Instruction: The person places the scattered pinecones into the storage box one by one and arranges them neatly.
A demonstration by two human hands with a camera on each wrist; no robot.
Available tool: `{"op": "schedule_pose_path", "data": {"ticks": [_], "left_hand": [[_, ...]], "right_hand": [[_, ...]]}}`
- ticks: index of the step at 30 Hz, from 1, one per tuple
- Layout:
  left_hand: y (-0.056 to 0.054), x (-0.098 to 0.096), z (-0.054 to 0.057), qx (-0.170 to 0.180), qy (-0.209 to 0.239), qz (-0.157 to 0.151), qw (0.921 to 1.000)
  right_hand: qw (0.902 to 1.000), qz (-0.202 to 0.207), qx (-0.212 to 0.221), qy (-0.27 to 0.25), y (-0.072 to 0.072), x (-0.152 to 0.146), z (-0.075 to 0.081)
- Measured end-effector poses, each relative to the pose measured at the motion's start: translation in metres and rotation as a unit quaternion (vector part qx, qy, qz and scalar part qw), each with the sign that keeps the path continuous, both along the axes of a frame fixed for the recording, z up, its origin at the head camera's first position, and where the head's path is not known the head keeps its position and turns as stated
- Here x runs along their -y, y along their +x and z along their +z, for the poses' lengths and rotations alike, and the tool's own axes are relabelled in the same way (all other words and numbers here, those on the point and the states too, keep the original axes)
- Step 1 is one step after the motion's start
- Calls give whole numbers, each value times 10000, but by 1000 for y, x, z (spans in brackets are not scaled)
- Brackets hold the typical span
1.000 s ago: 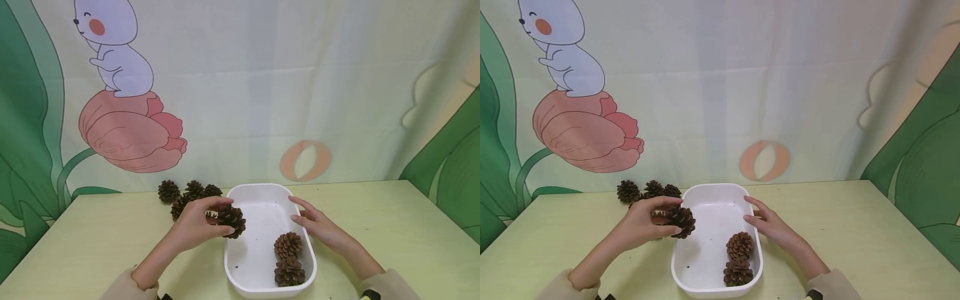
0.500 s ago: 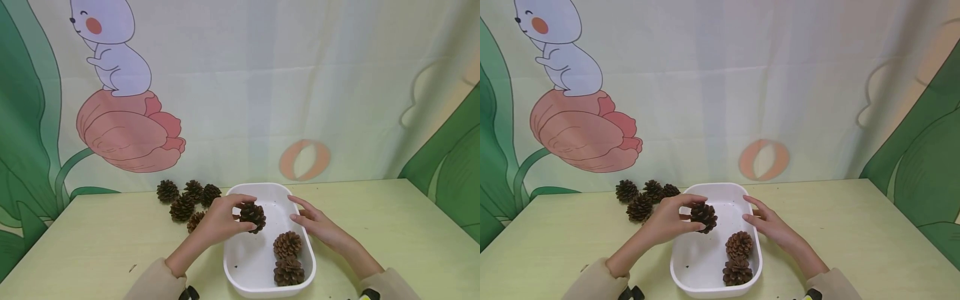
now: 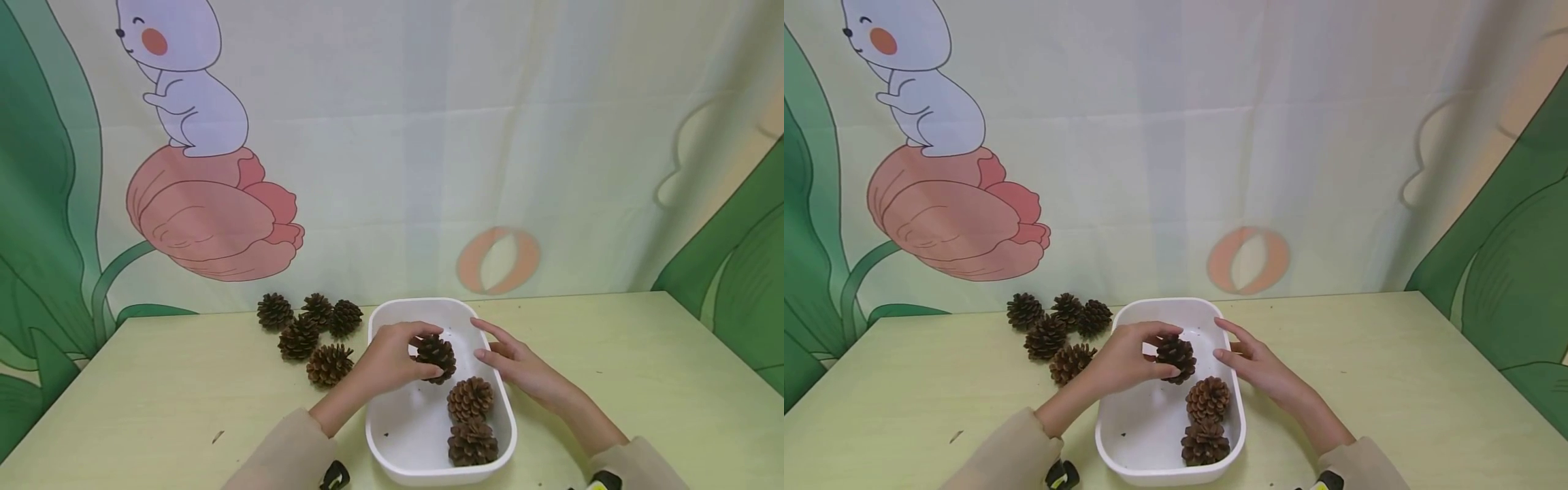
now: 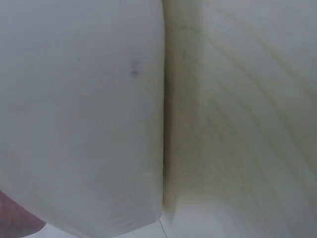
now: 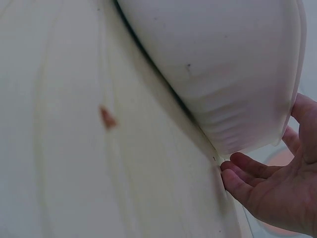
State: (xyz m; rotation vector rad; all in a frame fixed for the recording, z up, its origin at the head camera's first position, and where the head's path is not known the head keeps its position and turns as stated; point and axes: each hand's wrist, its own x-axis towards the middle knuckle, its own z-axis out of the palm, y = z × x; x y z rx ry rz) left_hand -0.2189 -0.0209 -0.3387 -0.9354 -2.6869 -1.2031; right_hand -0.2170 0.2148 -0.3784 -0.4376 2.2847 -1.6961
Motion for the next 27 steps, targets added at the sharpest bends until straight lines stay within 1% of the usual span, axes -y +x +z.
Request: {"op": "schedule_pose_path", "data": {"ticks": [4, 10, 15, 22, 27], "left_hand": [[-4, -5, -1, -3, -127, -5, 9999], [-7, -13, 0, 1, -483, 79, 9988], [-10, -20, 1, 47, -653, 102, 9978], [-14, -27, -2, 139, -896, 132, 9958], [-14, -30, -4, 153, -1036, 135, 9944]], "right_hand": [[10000, -1, 1, -7, 0, 0, 0], [10000, -4, -24, -7, 0, 0, -1], [10000, -48, -38, 42, 0, 0, -1], [9999, -105, -19, 40, 0, 1, 0], [9999, -122, -42, 108, 0, 1, 0]]}}
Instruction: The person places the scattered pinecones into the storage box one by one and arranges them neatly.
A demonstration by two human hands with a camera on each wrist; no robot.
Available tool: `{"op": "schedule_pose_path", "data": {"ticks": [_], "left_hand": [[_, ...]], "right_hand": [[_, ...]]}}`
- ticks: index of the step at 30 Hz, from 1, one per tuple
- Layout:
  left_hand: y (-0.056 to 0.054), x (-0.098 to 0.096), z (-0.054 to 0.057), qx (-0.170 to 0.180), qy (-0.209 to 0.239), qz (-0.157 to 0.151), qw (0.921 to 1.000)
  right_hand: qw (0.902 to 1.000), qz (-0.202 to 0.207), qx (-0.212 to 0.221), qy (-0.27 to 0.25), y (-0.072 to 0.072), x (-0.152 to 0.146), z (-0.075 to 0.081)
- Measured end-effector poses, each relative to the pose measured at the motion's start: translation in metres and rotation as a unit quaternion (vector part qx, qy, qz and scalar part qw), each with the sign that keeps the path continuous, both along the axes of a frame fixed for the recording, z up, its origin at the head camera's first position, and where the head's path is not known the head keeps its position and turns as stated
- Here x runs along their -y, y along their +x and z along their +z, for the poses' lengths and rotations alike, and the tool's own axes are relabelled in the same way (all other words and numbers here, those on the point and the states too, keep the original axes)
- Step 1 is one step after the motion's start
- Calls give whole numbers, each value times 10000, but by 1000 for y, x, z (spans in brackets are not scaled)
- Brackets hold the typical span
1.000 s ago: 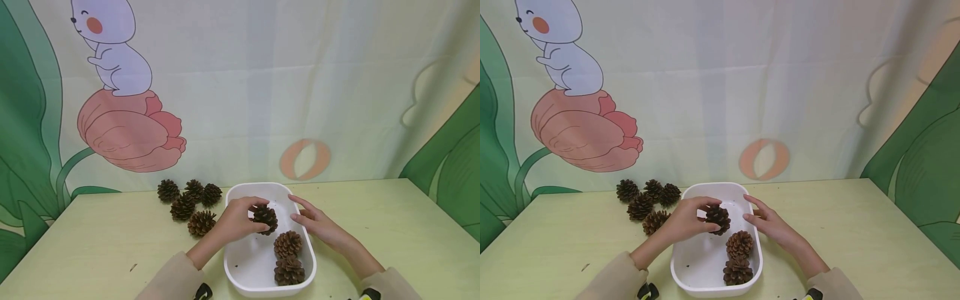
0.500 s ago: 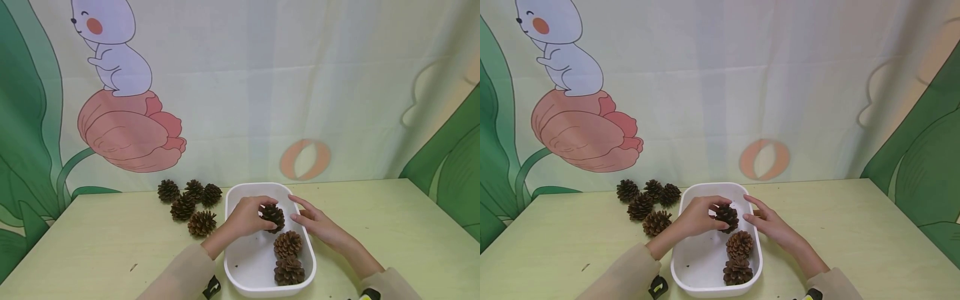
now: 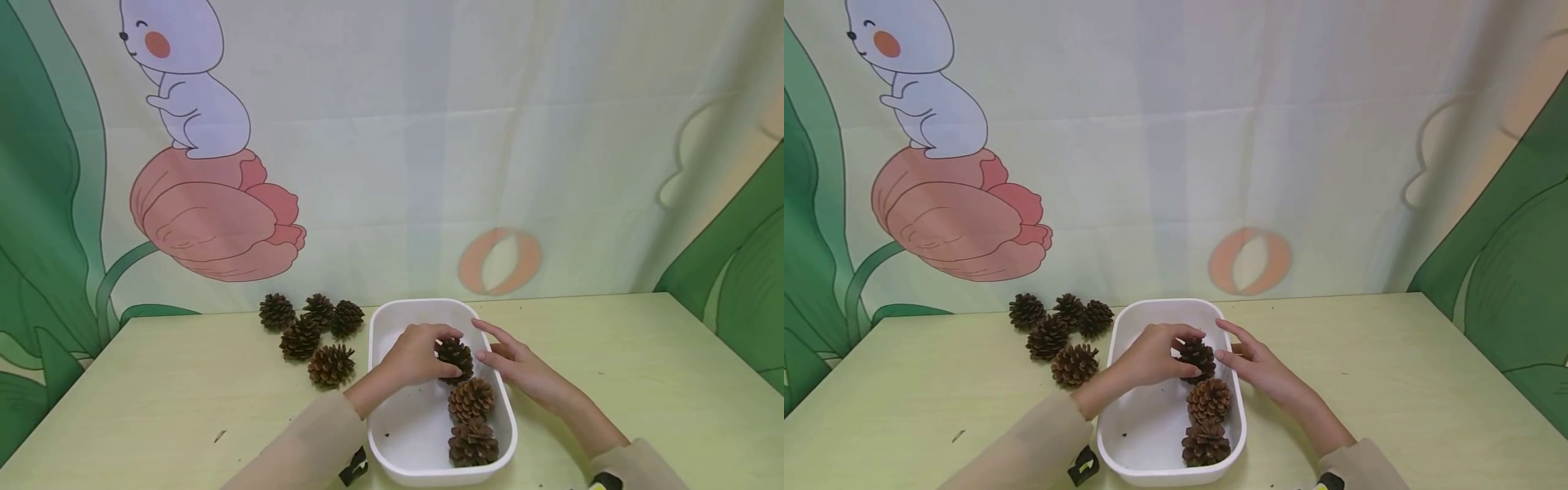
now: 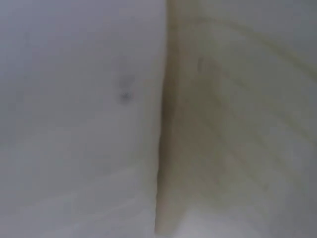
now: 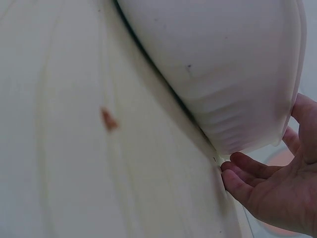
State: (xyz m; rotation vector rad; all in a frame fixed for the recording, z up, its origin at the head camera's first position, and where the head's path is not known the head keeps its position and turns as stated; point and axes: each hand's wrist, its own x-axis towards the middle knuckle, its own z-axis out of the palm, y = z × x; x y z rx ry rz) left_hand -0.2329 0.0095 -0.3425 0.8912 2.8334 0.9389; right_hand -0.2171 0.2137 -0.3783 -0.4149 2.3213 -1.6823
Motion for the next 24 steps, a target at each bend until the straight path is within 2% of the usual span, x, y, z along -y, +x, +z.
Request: {"op": "schedule_pose_path", "data": {"ticks": [8, 24], "left_hand": [[1, -5, -1, 46, -30, 30, 10000], [0, -6, -2, 311, 26, -99, 9995]], "right_hand": [[10000, -15, -33, 16, -1, 0, -1], [10000, 50, -33, -73, 0, 0, -1]]}}
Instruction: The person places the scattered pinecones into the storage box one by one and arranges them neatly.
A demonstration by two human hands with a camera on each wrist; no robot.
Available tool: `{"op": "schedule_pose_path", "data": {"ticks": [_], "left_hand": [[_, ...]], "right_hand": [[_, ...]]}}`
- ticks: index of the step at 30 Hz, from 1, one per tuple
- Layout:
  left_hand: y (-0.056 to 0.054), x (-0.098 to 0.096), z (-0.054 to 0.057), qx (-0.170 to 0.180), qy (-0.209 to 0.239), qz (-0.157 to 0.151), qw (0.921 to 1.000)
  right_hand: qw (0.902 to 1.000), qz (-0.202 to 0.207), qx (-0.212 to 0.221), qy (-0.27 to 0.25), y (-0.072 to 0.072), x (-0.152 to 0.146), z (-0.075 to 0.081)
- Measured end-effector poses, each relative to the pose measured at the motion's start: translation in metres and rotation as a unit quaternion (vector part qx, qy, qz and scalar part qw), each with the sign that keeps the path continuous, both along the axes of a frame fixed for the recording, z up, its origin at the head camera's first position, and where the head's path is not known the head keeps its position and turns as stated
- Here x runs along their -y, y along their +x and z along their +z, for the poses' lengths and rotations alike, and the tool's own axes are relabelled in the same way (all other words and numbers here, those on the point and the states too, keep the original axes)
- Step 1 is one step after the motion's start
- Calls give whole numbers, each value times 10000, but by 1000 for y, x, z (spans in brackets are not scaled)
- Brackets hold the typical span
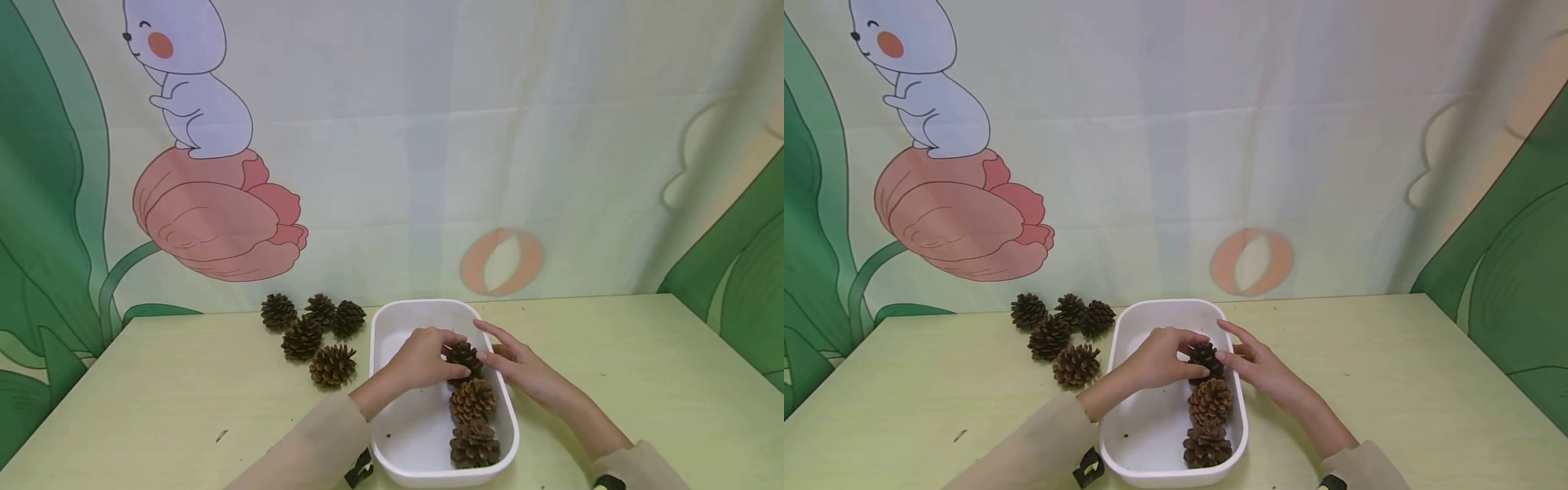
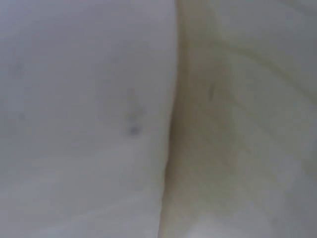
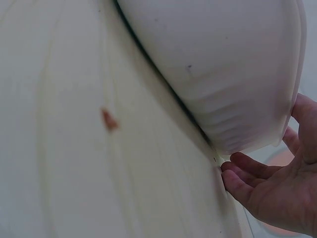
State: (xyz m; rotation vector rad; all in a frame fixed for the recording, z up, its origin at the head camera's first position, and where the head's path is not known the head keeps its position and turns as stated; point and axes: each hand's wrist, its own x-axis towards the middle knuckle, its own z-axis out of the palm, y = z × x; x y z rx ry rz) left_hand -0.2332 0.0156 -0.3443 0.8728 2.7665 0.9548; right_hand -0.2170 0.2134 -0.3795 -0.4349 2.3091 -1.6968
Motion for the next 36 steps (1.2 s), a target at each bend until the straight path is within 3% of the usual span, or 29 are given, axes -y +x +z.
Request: {"op": "schedule_pose_path", "data": {"ticks": [13, 26, 36], "left_hand": [[4, 10, 5, 153, 177, -26, 9997], [2, 40, 10, 62, 887, -66, 9960], [7, 70, 17, 174, 1354, 349, 9900]], "right_hand": [[10000, -16, 40, -66, 0, 0, -3], [9999, -99, 97, -3, -1, -1, -1], [10000, -85, -11, -3, 0, 0, -1]]}}
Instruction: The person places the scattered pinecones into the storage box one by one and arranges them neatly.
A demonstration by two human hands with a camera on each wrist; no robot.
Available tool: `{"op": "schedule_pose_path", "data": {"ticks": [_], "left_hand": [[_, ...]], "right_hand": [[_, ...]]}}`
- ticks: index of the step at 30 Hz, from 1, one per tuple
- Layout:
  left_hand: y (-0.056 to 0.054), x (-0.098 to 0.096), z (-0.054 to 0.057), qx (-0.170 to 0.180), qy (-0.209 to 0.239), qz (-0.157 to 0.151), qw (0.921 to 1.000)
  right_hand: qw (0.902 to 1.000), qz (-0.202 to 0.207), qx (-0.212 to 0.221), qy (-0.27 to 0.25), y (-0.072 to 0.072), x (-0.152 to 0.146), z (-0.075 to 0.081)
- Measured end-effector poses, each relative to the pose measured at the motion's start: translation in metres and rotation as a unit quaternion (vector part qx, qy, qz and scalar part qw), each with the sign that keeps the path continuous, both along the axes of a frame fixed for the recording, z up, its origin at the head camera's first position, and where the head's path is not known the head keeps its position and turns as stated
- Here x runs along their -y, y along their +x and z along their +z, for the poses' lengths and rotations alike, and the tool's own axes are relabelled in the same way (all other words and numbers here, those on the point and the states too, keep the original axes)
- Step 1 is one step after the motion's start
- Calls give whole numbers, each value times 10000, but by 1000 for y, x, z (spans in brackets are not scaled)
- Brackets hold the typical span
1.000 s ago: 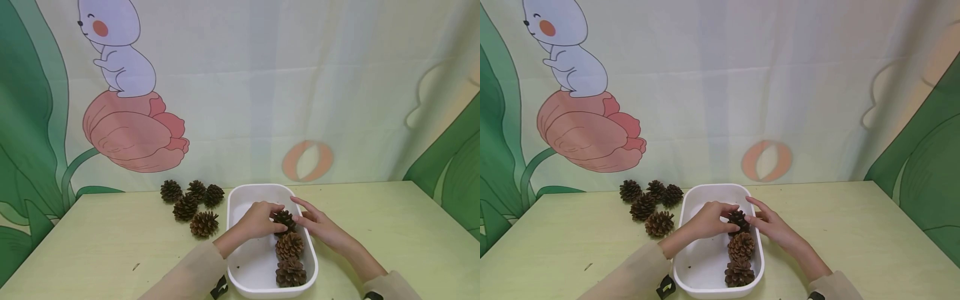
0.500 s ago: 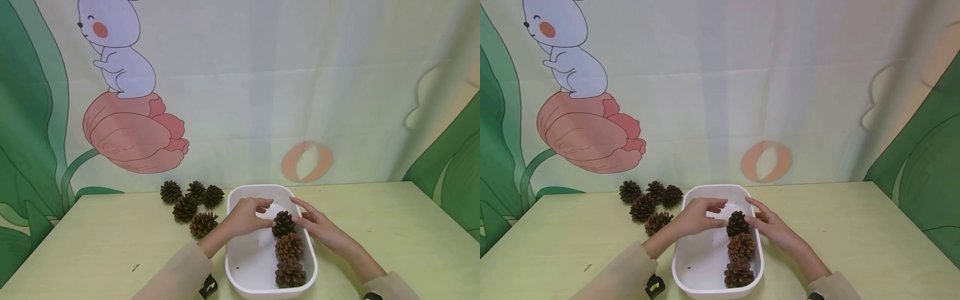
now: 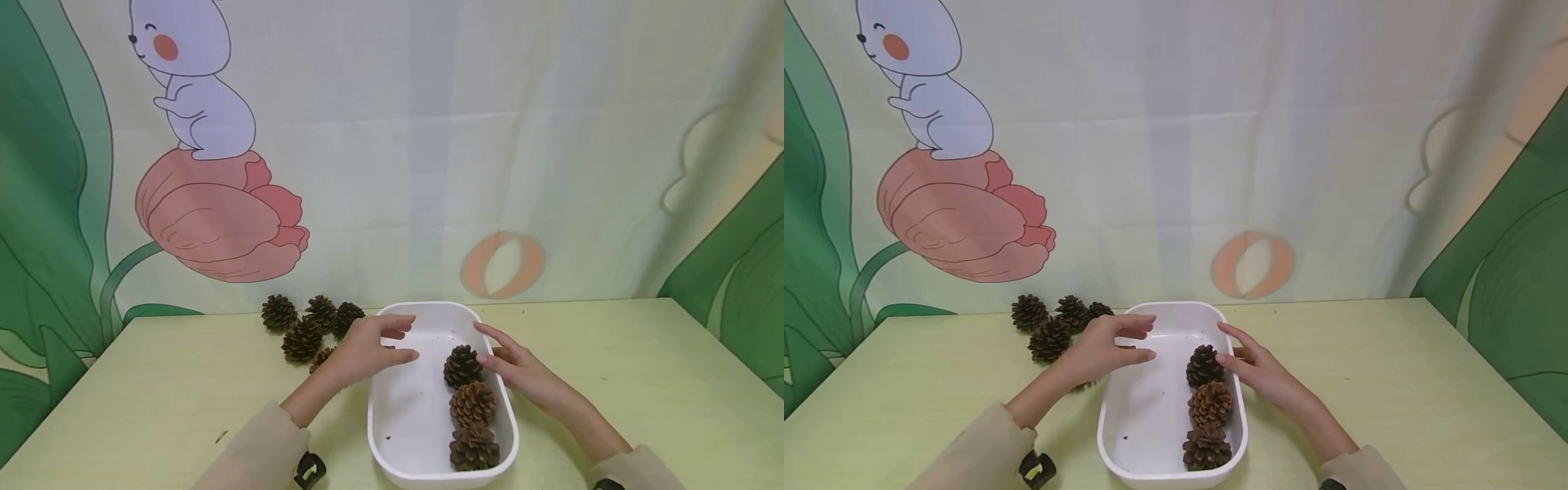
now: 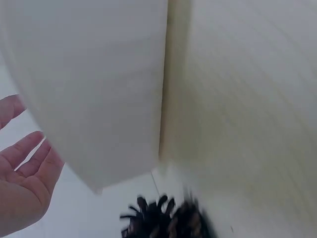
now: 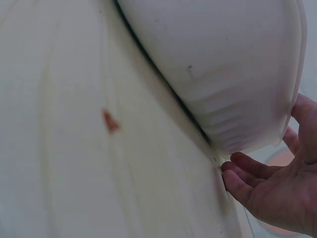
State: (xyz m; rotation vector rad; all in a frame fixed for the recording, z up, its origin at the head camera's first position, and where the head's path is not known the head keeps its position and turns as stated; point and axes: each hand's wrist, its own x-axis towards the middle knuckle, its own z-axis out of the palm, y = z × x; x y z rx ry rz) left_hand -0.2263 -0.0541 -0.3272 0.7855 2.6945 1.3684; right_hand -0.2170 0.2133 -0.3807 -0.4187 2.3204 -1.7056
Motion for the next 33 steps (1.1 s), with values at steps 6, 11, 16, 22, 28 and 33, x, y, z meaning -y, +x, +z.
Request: {"op": "schedule_pose_path", "data": {"ticks": [6, 11, 16, 22, 28, 33], "left_hand": [[5, 24, 5, 62, 122, 359, 9993], [5, 43, 5, 116, 118, 618, 9980], [5, 61, 4, 119, 130, 711, 9973], [6, 75, 0, 236, -1, 752, 9969], [9, 85, -4, 361, -170, 822, 9958], [9, 91, -9, 534, -316, 911, 9939]], "right_hand": [[10000, -3, 19, 10, 0, 1, 0], [10000, -15, 5, -87, -1, 2, -1], [10000, -19, 0, -55, 0, 1, 1], [10000, -52, 12, -46, 0, 0, 0], [10000, -26, 30, -31, 0, 1, 0], [9999, -5, 104, -1, 1, 1, 1]]}}
